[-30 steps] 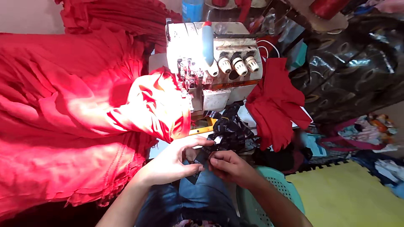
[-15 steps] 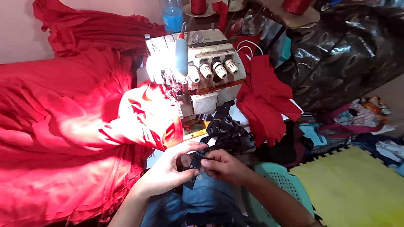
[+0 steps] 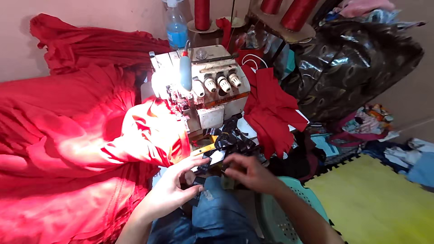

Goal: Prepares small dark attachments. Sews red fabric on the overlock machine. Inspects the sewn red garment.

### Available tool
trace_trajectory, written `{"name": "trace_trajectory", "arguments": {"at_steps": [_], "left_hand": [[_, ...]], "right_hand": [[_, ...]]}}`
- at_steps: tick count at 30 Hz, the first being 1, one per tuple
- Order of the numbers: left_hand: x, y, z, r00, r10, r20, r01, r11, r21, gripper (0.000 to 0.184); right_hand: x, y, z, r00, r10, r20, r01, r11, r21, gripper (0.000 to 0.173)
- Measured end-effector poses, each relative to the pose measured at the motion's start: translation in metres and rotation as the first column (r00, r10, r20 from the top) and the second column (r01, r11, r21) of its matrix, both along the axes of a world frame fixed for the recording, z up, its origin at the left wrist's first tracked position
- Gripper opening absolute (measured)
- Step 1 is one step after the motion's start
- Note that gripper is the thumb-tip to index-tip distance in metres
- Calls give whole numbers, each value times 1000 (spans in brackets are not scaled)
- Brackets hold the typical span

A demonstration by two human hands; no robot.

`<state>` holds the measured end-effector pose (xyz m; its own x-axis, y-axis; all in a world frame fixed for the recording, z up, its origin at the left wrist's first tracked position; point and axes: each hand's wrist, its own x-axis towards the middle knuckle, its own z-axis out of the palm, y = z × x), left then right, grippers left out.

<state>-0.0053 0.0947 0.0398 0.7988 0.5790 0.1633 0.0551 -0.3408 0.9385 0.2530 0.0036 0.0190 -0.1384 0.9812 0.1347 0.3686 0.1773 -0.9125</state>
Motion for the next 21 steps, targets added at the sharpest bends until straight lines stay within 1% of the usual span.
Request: {"name": "trace_trajectory", "arguments": {"at_steps": [1, 2, 3, 4, 5, 7, 8, 10, 12, 14, 17, 19, 21], "left_hand": [[-1, 0, -1, 1000, 16, -18, -16, 999, 34, 58], [-2, 1, -1, 999, 30, -33, -28, 998, 52, 57], [-3, 0, -1, 998, 40, -48, -37, 997, 62, 57], [-3, 0, 0, 997, 48, -59, -44, 997, 64, 57], [-3, -1, 0, 996, 53, -69, -49, 997, 65, 57], [-2, -1, 3, 994, 66, -83, -60, 996, 71, 56], [-2, 0, 5, 993, 75, -86, -68, 995, 75, 57], [-2, -1, 8, 994, 82, -67, -78, 995, 57, 58], [-3, -3, 13, 993, 114, -23, -114, 993, 21, 61], [-2, -7, 17, 983, 176, 60, -176, 984, -2, 62], [-2, -12, 25, 953, 273, 134, -269, 962, -49, 62], [-4, -14, 30, 948, 289, 133, -281, 957, -74, 63], [-5, -16, 33, 950, 284, 131, -274, 958, -86, 64]], "right_hand": [[17, 4, 2, 971, -144, 189, 130, 988, 84, 33], [37, 12, 3, 900, -269, 342, 230, 961, 152, 35], [56, 21, 4, 823, -346, 450, 295, 938, 181, 35], [73, 31, 6, 765, -360, 534, 326, 931, 161, 33], [85, 41, 11, 726, -314, 611, 338, 938, 81, 31], [97, 59, 20, 690, -160, 706, 314, 945, -93, 30], [98, 65, 23, 689, -107, 717, 286, 949, -133, 30], [96, 72, 22, 707, -50, 705, 226, 961, -159, 30], [93, 75, 12, 759, -49, 649, 186, 972, -143, 30], [86, 76, 2, 794, -111, 598, 193, 978, -74, 31], [74, 77, -23, 821, -271, 503, 212, 962, 173, 33], [67, 79, -39, 800, -388, 457, 230, 903, 364, 32], [60, 77, -40, 768, -502, 397, 265, 814, 517, 31]]}}
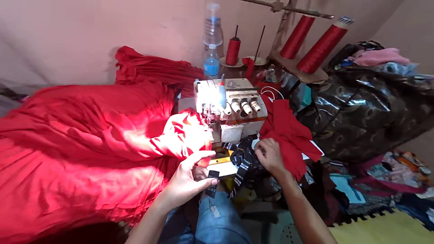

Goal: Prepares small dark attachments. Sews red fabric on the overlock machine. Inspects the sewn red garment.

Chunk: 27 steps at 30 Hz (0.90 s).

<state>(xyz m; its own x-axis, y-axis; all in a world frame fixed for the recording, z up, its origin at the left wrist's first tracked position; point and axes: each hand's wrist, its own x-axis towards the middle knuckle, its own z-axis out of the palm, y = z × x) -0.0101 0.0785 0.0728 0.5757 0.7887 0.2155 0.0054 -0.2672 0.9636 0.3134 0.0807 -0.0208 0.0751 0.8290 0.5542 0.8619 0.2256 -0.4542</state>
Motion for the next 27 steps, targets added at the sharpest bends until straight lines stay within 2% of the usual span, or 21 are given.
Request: {"name": "trace_trajectory", "arguments": {"at_steps": [2, 3, 6, 9, 11, 12, 14, 15, 16, 17, 18, 19, 20, 22, 24, 27], "left_hand": [[0, 0, 0, 1000, -12, -4, 12, 1000, 19, 64], [1, -1, 0, 1000, -14, -16, 15, 999, 41, 64], [4, -7, 2, 999, -5, -53, 10, 997, 82, 63], [4, -17, 7, 998, 38, -44, -33, 993, 114, 61], [1, -27, 7, 990, 138, -41, -128, 973, 193, 61], [-1, -33, 3, 974, 222, -47, -200, 938, 284, 59], [-2, -49, -11, 913, 407, -6, -356, 804, 477, 40], [-1, -58, -17, 884, 466, 45, -427, 762, 486, 26], [2, -67, -21, 871, 485, 75, -467, 772, 432, 18], [3, -74, -22, 884, 461, 76, -459, 828, 322, 20], [4, -78, -19, 904, 421, 65, -426, 893, 145, 27], [5, -79, -15, 915, 398, 65, -394, 917, -66, 32], [7, -77, -12, 909, 406, 90, -373, 892, -254, 33], [9, -68, -8, 864, 476, 163, -358, 809, -466, 27], [8, -63, -9, 832, 517, 200, -364, 783, -505, 26], [3, -61, -14, 833, 511, 214, -389, 814, -431, 26]], "right_hand": [[-17, -7, 18, 999, 20, -34, -14, 988, 154, 34], [-33, -15, 32, 988, 119, -99, -100, 979, 180, 33], [-84, -40, 66, 839, 477, -262, -459, 879, 132, 31], [-115, -48, 77, 744, 597, -299, -592, 797, 121, 24], [-123, -50, 78, 719, 612, -329, -594, 787, 167, 14], [-126, -51, 77, 743, 595, -307, -556, 803, 213, 13], [-130, -55, 74, 843, 505, -184, -426, 837, 344, 13], [-132, -56, 71, 889, 445, -102, -369, 832, 414, 14], [-133, -58, 69, 922, 388, -16, -334, 814, 475, 14], [-136, -60, 67, 938, 341, 64, -323, 791, 520, 13], [-139, -62, 65, 940, 313, 135, -334, 768, 547, 13], [-142, -65, 63, 936, 296, 189, -350, 757, 551, 11], [-145, -68, 61, 932, 285, 224, -362, 751, 553, 10], [-149, -72, 57, 919, 303, 253, -394, 742, 543, 8], [-151, -72, 54, 909, 335, 247, -416, 749, 516, 8], [-153, -69, 52, 887, 438, 143, -452, 766, 458, 14]]}}
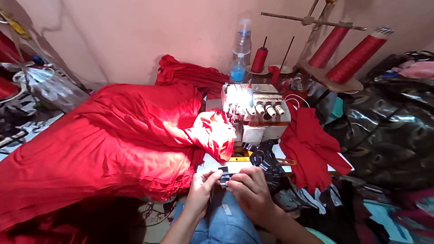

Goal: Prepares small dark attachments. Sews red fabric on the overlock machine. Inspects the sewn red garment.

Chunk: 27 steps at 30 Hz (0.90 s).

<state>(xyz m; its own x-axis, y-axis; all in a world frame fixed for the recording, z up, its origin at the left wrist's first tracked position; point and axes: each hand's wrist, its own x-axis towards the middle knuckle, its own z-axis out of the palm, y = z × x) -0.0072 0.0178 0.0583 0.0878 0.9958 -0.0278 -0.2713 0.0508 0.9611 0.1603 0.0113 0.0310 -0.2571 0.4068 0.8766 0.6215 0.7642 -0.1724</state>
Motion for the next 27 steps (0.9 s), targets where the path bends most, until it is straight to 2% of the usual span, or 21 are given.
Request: {"name": "trace_trajectory", "arguments": {"at_steps": [6, 10, 12, 15, 17, 19, 21, 25, 27], "left_hand": [[-13, 6, -11, 958, 47, -284, 41, 954, 296, 15], [-19, 11, -15, 937, 64, -344, 96, 899, 428, 16], [-22, 14, -17, 937, 46, -347, 124, 884, 451, 16], [-25, 18, -17, 941, 0, -338, 168, 868, 468, 17], [-25, 19, -17, 953, -21, -303, 165, 873, 459, 20], [-24, 17, -21, 977, -66, -201, 146, 898, 415, 24], [-18, 12, -26, 991, -88, -103, 121, 918, 378, 20], [4, 2, -32, 996, 86, 32, -92, 958, 271, 8], [5, 1, -34, 996, 84, 38, -90, 967, 238, 10]], "right_hand": [[-2, 13, 1, 954, 150, -258, -217, 943, -252, 13], [-4, 19, 1, 928, 173, -330, -286, 899, -333, 10], [-5, 21, 2, 894, 203, -398, -366, 844, -391, 9], [-5, 24, 5, 792, 265, -549, -550, 700, -456, 24], [-8, 23, 9, 726, 256, -639, -627, 628, -461, 28], [-11, 21, 10, 669, 221, -709, -659, 618, -429, 29], [-15, 21, 9, 626, 174, -760, -657, 642, -395, 30], [-22, 17, 3, 555, 110, -825, -680, 630, -374, 29], [-17, 16, -2, 536, 103, -838, -710, 592, -382, 26]]}}
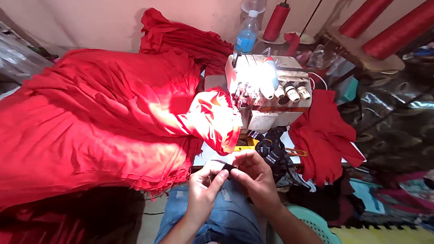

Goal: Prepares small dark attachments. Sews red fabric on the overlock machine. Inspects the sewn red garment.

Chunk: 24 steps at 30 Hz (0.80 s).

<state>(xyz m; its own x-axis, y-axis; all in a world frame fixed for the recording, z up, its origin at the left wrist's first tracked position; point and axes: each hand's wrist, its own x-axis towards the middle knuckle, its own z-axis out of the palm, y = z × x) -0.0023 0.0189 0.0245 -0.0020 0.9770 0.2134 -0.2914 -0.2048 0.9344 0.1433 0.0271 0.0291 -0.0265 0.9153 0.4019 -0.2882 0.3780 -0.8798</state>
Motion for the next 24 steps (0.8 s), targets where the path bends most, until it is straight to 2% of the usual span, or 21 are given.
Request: {"name": "trace_trajectory", "arguments": {"at_steps": [4, 10, 15, 24], "left_hand": [[-6, 0, -4, 996, -75, -57, 75, 997, 3, 10], [-7, 2, -8, 975, -138, -175, 143, 989, 19, 11], [-4, 3, -12, 965, -153, -215, 165, 985, 41, 13], [0, 7, -14, 951, -117, -286, 136, 989, 50, 13]], "right_hand": [[19, -2, -11, 998, 43, 43, -42, 998, -38, 13], [30, -5, -18, 969, 61, 240, -68, 997, 21, 20], [31, -1, -20, 967, 59, 248, -64, 998, 12, 14], [34, 4, -25, 968, 48, 246, -46, 999, -13, 15]]}}
